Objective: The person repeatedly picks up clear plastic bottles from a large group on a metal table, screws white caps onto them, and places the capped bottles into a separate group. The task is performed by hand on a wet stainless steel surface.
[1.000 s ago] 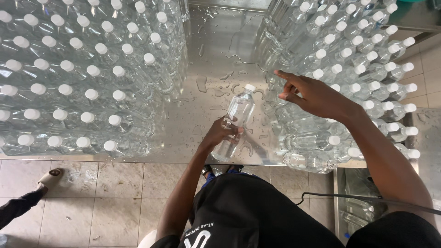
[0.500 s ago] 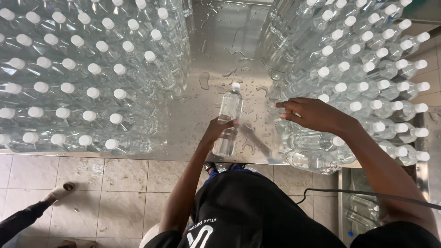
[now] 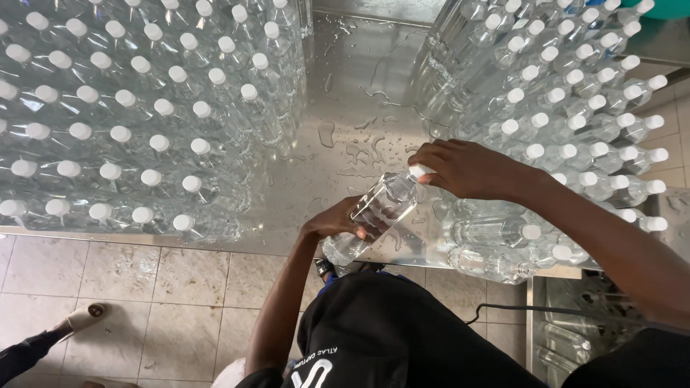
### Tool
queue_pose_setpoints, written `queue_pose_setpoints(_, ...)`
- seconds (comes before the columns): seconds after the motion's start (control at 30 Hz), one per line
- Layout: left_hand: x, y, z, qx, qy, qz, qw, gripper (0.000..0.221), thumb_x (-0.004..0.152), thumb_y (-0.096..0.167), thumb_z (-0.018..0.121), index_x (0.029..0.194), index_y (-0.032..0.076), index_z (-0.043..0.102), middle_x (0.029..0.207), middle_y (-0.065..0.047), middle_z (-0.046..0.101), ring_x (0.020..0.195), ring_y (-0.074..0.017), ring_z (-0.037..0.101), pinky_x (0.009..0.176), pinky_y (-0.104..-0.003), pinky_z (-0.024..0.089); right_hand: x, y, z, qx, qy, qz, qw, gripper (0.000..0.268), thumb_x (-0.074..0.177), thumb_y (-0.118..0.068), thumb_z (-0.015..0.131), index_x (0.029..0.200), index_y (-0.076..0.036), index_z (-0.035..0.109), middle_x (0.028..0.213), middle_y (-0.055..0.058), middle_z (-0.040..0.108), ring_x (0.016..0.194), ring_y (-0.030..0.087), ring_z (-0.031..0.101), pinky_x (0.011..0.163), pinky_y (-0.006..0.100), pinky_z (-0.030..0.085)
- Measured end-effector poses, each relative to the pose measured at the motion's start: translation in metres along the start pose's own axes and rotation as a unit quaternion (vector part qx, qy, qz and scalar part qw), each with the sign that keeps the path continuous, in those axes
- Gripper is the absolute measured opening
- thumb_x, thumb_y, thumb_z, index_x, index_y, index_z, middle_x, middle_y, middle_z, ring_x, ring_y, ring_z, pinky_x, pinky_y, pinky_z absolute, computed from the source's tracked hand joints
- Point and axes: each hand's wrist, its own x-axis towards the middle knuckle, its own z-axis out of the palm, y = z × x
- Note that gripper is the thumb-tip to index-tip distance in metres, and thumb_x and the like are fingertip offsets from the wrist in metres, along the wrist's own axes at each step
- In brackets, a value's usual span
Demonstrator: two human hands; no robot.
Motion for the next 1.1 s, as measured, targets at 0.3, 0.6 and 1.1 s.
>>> queue_pose_setpoints(0.3, -0.002, 0.008, 0.006, 0.076, 0.001, 0.002, 0.997, 0.094, 0.078, 0.048, 0.096, 0.142, -0.009, 0.059, 0.110, -0.034, 0.076, 0.093, -0.0391, 0.079, 0.070, -0.050, 0.071, 0.003, 0.027, 0.064, -0.175, 0.141, -0.066, 0.972, 0.051, 0.119, -0.054, 0.028, 0.108, -0.013, 0.056, 0.100, 0.005, 0.061, 0.092, 0.024, 0.071, 0.072, 0.037, 0.061)
queue_pose_setpoints(0.6, 0.005, 0.025, 0.039, 0.268, 0.138, -0.126, 0.945, 0.106, 0.069, 0.052, 0.101, 0.152, 0.005, 0.056, 0.103, -0.012, 0.083, 0.089, -0.0241, 0.082, 0.086, -0.040, 0.066, 0.002, 0.021, 0.079, 0.101, 0.011, 0.217, 0.971, 0.073, 0.120, -0.049, 0.017, 0.066, -0.012, 0.048, 0.043, 0.013, 0.052, 0.041, 0.032, 0.060, 0.051, 0.043, 0.052)
queue_pose_setpoints(1.1, -0.001, 0.063, 0.058, 0.424, 0.144, -0.150, 0.882, 0.114, 0.072, 0.074, 0.086, 0.160, 0.013, 0.048, 0.132, -0.021, 0.075, 0.121, -0.0473, 0.073, 0.108, -0.064, 0.053, -0.042, 0.001, 0.022, 0.020, -0.003, 0.118, 0.993, 0.064, 0.111, -0.060, 0.046, 0.150, -0.009, 0.048, 0.117, 0.018, 0.066, 0.102, 0.036, 0.072, 0.084, 0.052, 0.063)
